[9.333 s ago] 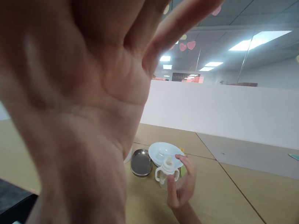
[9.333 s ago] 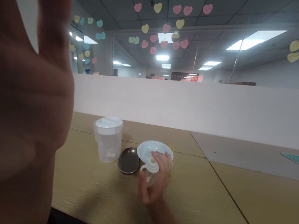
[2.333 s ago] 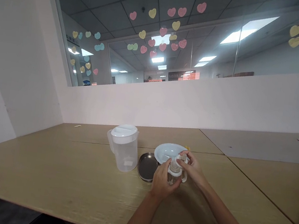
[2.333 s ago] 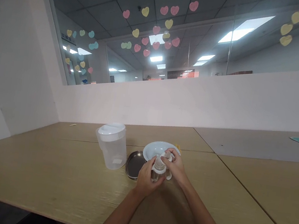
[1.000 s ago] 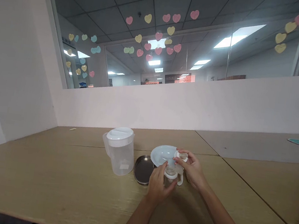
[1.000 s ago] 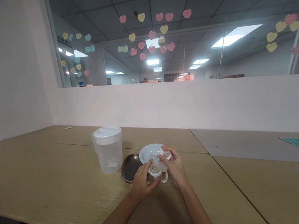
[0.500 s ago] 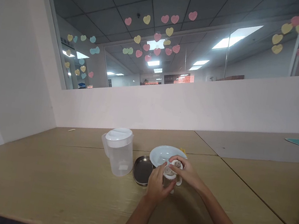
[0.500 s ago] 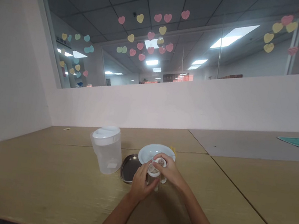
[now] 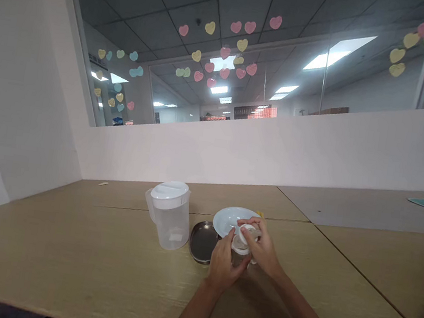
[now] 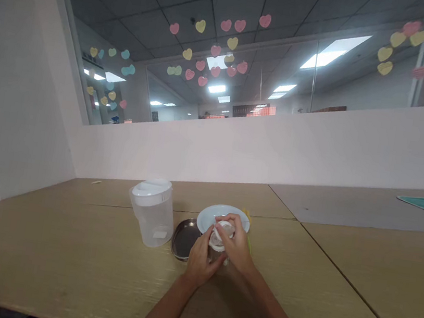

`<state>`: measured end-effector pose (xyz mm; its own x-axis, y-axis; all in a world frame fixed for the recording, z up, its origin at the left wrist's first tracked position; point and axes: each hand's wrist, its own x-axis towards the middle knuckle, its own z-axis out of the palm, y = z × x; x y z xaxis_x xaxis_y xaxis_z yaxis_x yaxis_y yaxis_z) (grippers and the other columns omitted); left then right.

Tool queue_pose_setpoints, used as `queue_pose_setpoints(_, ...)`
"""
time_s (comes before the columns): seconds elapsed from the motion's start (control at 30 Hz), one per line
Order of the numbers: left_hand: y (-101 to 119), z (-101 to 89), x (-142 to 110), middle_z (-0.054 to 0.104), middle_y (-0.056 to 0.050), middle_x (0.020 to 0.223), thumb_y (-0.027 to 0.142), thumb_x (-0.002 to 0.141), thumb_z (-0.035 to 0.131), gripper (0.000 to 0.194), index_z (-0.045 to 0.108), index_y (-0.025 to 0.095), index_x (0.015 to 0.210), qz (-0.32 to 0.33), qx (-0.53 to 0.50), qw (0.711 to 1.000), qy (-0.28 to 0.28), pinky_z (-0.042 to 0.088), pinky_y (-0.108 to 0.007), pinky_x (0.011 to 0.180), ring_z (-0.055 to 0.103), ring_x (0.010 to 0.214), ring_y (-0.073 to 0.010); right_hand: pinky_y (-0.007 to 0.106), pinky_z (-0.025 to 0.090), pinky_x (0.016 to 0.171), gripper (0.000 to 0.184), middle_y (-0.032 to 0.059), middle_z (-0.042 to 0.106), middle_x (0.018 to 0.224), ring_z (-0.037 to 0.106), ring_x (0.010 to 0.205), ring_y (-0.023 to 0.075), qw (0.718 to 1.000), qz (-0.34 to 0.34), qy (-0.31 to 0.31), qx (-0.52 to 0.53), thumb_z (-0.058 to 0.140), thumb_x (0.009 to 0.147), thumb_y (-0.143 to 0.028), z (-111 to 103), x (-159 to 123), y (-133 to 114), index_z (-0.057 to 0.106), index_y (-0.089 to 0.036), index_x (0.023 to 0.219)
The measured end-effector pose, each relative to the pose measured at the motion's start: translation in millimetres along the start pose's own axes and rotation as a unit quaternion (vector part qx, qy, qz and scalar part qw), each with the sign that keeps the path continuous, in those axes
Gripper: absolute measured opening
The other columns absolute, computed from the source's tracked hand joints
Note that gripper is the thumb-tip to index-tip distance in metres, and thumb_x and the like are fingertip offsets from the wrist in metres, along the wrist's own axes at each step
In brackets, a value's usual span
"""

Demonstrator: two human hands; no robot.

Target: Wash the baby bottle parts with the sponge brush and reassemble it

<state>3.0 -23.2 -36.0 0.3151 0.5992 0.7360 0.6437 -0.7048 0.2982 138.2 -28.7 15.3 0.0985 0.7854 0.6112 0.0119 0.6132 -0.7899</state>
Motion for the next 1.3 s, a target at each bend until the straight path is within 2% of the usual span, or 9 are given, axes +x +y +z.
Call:
queue_pose_setpoints(0.1,-0.5,0.6,-0.2,0.051,-0.016,0.126,0.038,0.078,0.055,0.062,0.034,0.011,0.131,-0.014,-0.01,1.0,-0.007,0.043,-0.043,0.094,0.051,0.113,-0.0258,0.035,0.045,0.084,0.021,0.0055,0.064,0.107,0.059,0.098,0.0202,0.994,-0.005,-0.063,-0.092,0.056,0.078,-0.042,6.3,-6.0,3.2,0.049,-0.023,0.087)
queue_pose_setpoints(0.23,-1.7,1.7,0.0,0.048,-0.016,0.129,0.036,0.078,0.055,0.064,0.032,0.011,0.132,-0.018,-0.018,1.0,-0.009,0.041,-0.043,0.097,0.048,0.118,-0.0253,0.034,0.043,0.083,0.019,0.0044,0.066,0.098,0.059,0.094,0.0209,0.983,-0.02,-0.053,-0.174,0.052,0.08,-0.041,5.3,-4.3,6.8,0.054,-0.022,0.078)
queue_pose_setpoints(0.43,-4.4,3.3,-1.3,0.039,-0.017,0.138,0.032,0.076,0.056,0.074,0.02,0.011,0.137,-0.018,-0.033,0.999,-0.008,0.038,-0.041,0.103,0.04,0.126,-0.0238,0.03,0.042,0.077,0.021,0.0043,0.058,0.088,0.054,0.084,0.0177,0.971,-0.074,-0.069,-0.216,0.044,0.086,-0.037,3.1,0.5,11.4,0.057,-0.02,0.083)
queue_pose_setpoints(0.6,-3.2,2.4,-0.8,0.037,-0.017,0.139,0.032,0.075,0.058,0.077,0.018,0.012,0.138,-0.026,-0.059,0.998,-0.012,0.036,-0.041,0.104,0.038,0.128,-0.0241,0.028,0.042,0.073,0.022,0.0025,0.053,0.082,0.052,0.078,0.0156,0.971,-0.074,-0.084,-0.211,0.043,0.087,-0.035,3.4,-0.1,14.4,0.056,-0.019,0.08)
queue_pose_setpoints(0.73,-2.2,1.7,0.1,0.038,-0.017,0.139,0.03,0.075,0.057,0.076,0.019,0.012,0.138,-0.029,-0.069,0.997,-0.015,0.036,-0.042,0.104,0.039,0.127,-0.0239,0.029,0.042,0.073,0.02,0.0025,0.054,0.081,0.052,0.078,0.0165,0.964,-0.081,-0.086,-0.238,0.043,0.087,-0.035,1.9,-1.6,13.1,0.054,-0.02,0.08)
queue_pose_setpoints(0.87,-3.4,1.2,-0.3,0.039,-0.017,0.138,0.026,0.073,0.058,0.076,0.02,0.013,0.138,-0.02,-0.069,0.997,-0.016,0.036,-0.044,0.104,0.04,0.126,-0.025,0.034,0.041,0.077,0.018,0.0038,0.058,0.087,0.053,0.085,0.0204,0.946,-0.088,-0.112,-0.291,0.053,0.08,-0.036,0.4,-3.4,13.2,0.053,-0.02,0.089)
queue_pose_setpoints(0.93,-3.7,1.0,-0.4,0.039,-0.016,0.138,0.025,0.072,0.058,0.076,0.021,0.014,0.137,-0.018,-0.066,0.998,-0.014,0.036,-0.044,0.104,0.04,0.126,-0.0252,0.035,0.042,0.081,0.021,0.0046,0.06,0.093,0.054,0.09,0.0214,0.947,-0.086,-0.117,-0.285,0.055,0.079,-0.034,-0.2,-3.6,12.4,0.054,-0.02,0.094)
queue_pose_setpoints(1.07,-2.5,1.6,-0.2,0.041,-0.017,0.136,0.03,0.075,0.057,0.072,0.023,0.013,0.137,-0.024,-0.049,0.998,-0.003,0.038,-0.043,0.102,0.042,0.124,-0.0247,0.033,0.042,0.085,0.022,0.005,0.06,0.1,0.055,0.096,0.0202,0.967,-0.09,-0.088,-0.221,0.055,0.078,-0.029,-2.5,-1.5,6.9,0.053,-0.021,0.098)
queue_pose_setpoints(1.3,-2.7,3.9,-0.5,0.045,-0.016,0.133,0.041,0.078,0.056,0.072,0.023,0.013,0.136,-0.017,-0.029,0.999,0.004,0.041,-0.04,0.1,0.045,0.122,-0.0236,0.033,0.043,0.087,0.018,0.005,0.059,0.098,0.055,0.097,0.0197,0.981,-0.103,-0.073,-0.146,0.059,0.074,-0.026,-8.3,6.1,12.1,0.058,-0.021,0.092)
